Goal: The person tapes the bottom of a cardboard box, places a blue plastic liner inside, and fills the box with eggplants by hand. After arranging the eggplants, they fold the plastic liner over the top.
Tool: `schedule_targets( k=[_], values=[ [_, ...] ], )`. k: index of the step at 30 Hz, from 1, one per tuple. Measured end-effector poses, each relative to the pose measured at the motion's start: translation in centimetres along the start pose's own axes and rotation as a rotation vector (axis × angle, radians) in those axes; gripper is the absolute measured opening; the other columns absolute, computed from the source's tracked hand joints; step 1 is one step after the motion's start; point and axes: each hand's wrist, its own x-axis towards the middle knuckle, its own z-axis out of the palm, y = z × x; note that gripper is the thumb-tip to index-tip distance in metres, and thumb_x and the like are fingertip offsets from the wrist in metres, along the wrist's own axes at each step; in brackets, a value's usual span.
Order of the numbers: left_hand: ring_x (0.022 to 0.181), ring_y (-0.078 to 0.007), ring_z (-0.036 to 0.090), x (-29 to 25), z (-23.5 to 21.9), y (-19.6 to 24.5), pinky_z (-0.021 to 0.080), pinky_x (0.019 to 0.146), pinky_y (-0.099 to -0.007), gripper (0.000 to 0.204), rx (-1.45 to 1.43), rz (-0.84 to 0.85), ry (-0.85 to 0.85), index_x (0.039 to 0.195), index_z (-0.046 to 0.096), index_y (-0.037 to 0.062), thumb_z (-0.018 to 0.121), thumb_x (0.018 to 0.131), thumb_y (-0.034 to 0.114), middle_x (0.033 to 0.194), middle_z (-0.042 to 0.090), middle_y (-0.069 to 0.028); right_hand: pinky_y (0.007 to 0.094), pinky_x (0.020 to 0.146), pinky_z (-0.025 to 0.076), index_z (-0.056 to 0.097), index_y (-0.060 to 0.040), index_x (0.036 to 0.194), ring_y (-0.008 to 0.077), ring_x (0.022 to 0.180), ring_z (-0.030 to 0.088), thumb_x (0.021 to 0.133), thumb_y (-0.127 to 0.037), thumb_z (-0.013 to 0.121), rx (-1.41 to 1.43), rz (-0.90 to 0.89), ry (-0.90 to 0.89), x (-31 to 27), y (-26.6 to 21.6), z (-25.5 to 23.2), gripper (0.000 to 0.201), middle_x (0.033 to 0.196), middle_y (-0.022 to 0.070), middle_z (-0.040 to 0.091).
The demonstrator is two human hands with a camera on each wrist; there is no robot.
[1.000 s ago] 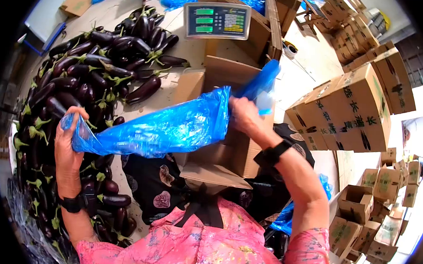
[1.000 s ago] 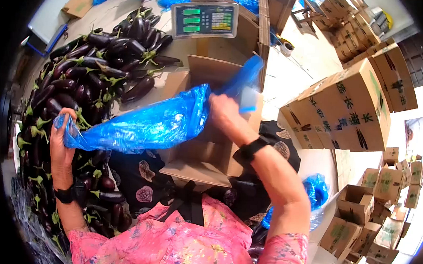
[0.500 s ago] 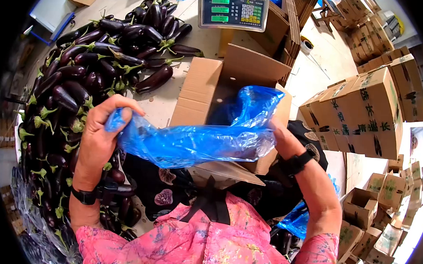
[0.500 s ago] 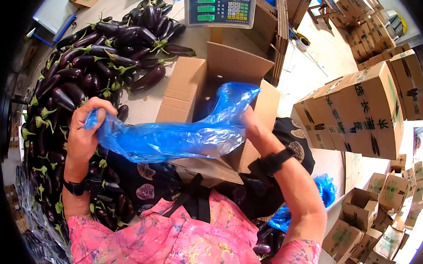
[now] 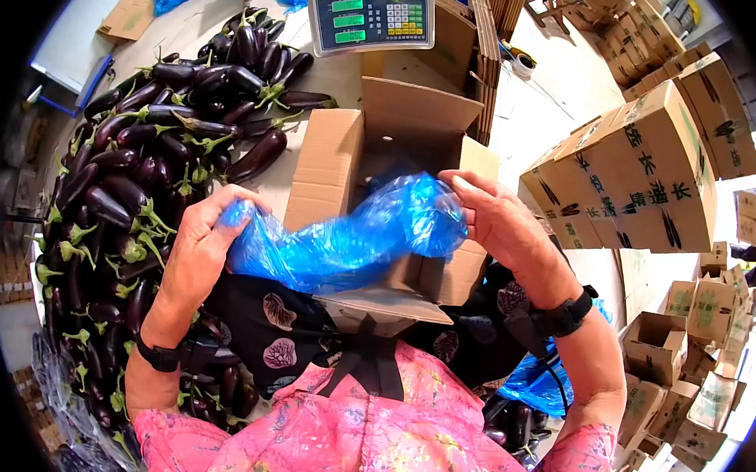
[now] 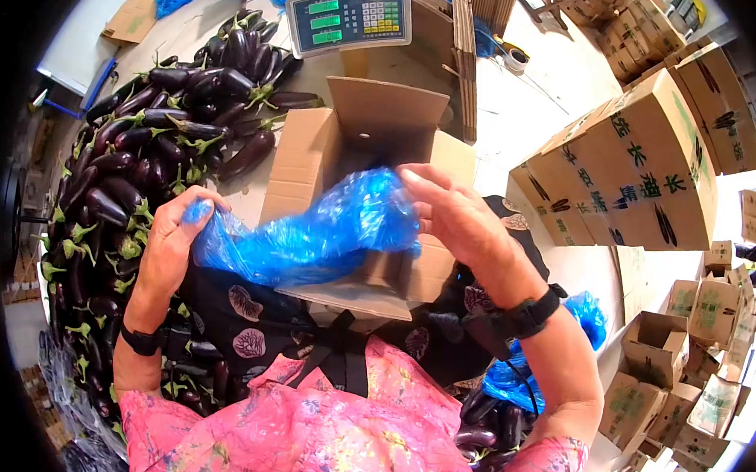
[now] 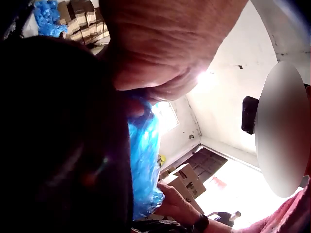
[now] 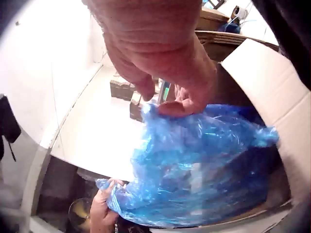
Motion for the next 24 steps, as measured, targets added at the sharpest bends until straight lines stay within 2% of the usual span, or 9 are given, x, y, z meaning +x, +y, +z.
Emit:
schedule_targets(
  k=[4, 5, 7, 8, 13, 15, 17, 21, 24],
  values=[
    [0.08, -0.0077, 0.054, -0.6, 0.0, 0.8, 0.045, 0.075, -0.0239, 0.018, 0.029, 0.013, 0.006, 0.1, 0.065, 0.0003, 0.054, 0.098, 0.014, 0.085, 0.063, -0.0019, 0.0342, 0.097, 0.044, 0.047, -0.0018, 0.14, 0.0191, 0.111, 0.056, 0.084, -0.042, 0.077, -0.552, -0.178, 0.048, 0.2, -1.1, 2.0, 0.074, 0.12, 0.0108, 0.06],
    [0.08, -0.0078, 0.054, -0.6, 0.0, 0.9, 0.045, 0.075, -0.024, 0.018, 0.02, 0.018, 0.008, 0.1, 0.065, 0.0003, 0.053, 0.098, 0.014, 0.085, 0.064, -0.002, 0.033, 0.094, 0.047, 0.05, -0.0003, 0.136, 0.0185, 0.108, 0.058, 0.086, -0.034, 0.077, -0.716, -0.18, 0.052, 0.4, -1.0, 1.9, 0.066, 0.117, 0.0113, 0.063],
    [0.08, -0.0071, 0.055, -0.7, 0.0, 0.8, 0.045, 0.075, -0.0235, 0.019, -0.004, 0.012, 0.051, 0.101, 0.065, 0.0006, 0.053, 0.099, 0.015, 0.085, 0.064, -0.0013, 0.0299, 0.087, 0.049, 0.061, 0.0011, 0.121, 0.0149, 0.096, 0.061, 0.089, -0.024, 0.073, -0.69, -0.17, -0.087, 1.7, 0.3, 1.5, 0.043, 0.102, 0.009, 0.067],
    [0.08, -0.0067, 0.055, -0.7, -0.1, 0.8, 0.045, 0.075, -0.0233, 0.019, -0.016, 0.007, 0.074, 0.101, 0.065, 0.0008, 0.053, 0.099, 0.016, 0.085, 0.064, -0.0009, 0.0268, 0.078, 0.05, 0.068, 0.0022, 0.104, 0.0118, 0.083, 0.061, 0.091, -0.017, 0.07, -0.927, -0.213, -0.023, 1.8, 0.6, 1.4, 0.023, 0.086, 0.0045, 0.068],
    [0.074, -0.0034, 0.055, 0.8, -3.5, -1.6, 0.044, 0.07, -0.02, 0.022, -0.148, -0.058, 0.29, 0.102, 0.067, 0.0036, 0.054, 0.102, 0.021, 0.081, 0.063, 0.0024, 0.023, 0.075, 0.046, 0.069, 0.0001, 0.1, 0.0066, 0.081, 0.056, 0.093, -0.02, 0.068, -0.729, -0.243, 0.175, -0.2, -2.7, 0.3, 0.021, 0.085, -0.0021, 0.064],
    [0.073, -0.0027, 0.054, 2.2, -5.0, -4.2, 0.043, 0.067, -0.0195, 0.019, -0.209, -0.108, 0.317, 0.103, 0.068, 0.0047, 0.055, 0.101, 0.019, 0.08, 0.061, 0.0037, 0.0214, 0.074, 0.044, 0.067, -0.0019, 0.104, 0.0046, 0.081, 0.054, 0.096, -0.022, 0.067, -0.673, -0.413, 0.115, -0.6, -3.8, -0.9, 0.022, 0.088, -0.0038, 0.063],
    [0.073, -0.0018, 0.053, 4.1, -4.7, -6.6, 0.042, 0.064, -0.0187, 0.018, -0.154, 0.026, 0.334, 0.105, 0.068, 0.005, 0.057, 0.1, 0.019, 0.08, 0.059, 0.0054, 0.0223, 0.074, 0.044, 0.067, -0.0027, 0.102, 0.0053, 0.082, 0.054, 0.096, -0.022, 0.067, -0.548, -0.444, 0.124, -1.3, -4.6, 0.8, 0.02, 0.087, -0.0035, 0.062],
    [0.075, -0.0053, 0.058, 5.6, -4.8, -7.8, 0.049, 0.068, -0.0223, 0.015, -0.395, -0.122, 0.208, 0.107, 0.068, 0.0074, 0.06, 0.099, 0.018, 0.086, 0.062, 0.0035, 0.0208, 0.07, 0.041, 0.065, -0.004, 0.103, 0.0037, 0.079, 0.05, 0.098, -0.024, 0.065, -0.455, -0.469, 0.185, -1.3, -4.7, 1.7, 0.02, 0.083, -0.0065, 0.057],
    [0.075, -0.0074, 0.061, 5.9, -5.2, -8.8, 0.053, 0.072, -0.0258, 0.015, -0.503, -0.119, 0.251, 0.108, 0.067, 0.0077, 0.061, 0.098, 0.017, 0.088, 0.063, 0.0031, 0.0202, 0.065, 0.039, 0.064, -0.0045, 0.101, 0.0023, 0.075, 0.046, 0.099, -0.023, 0.063, -0.505, -0.484, 0.249, -0.6, -4.4, 1.5, 0.019, 0.082, -0.0073, 0.055]
  ],
)
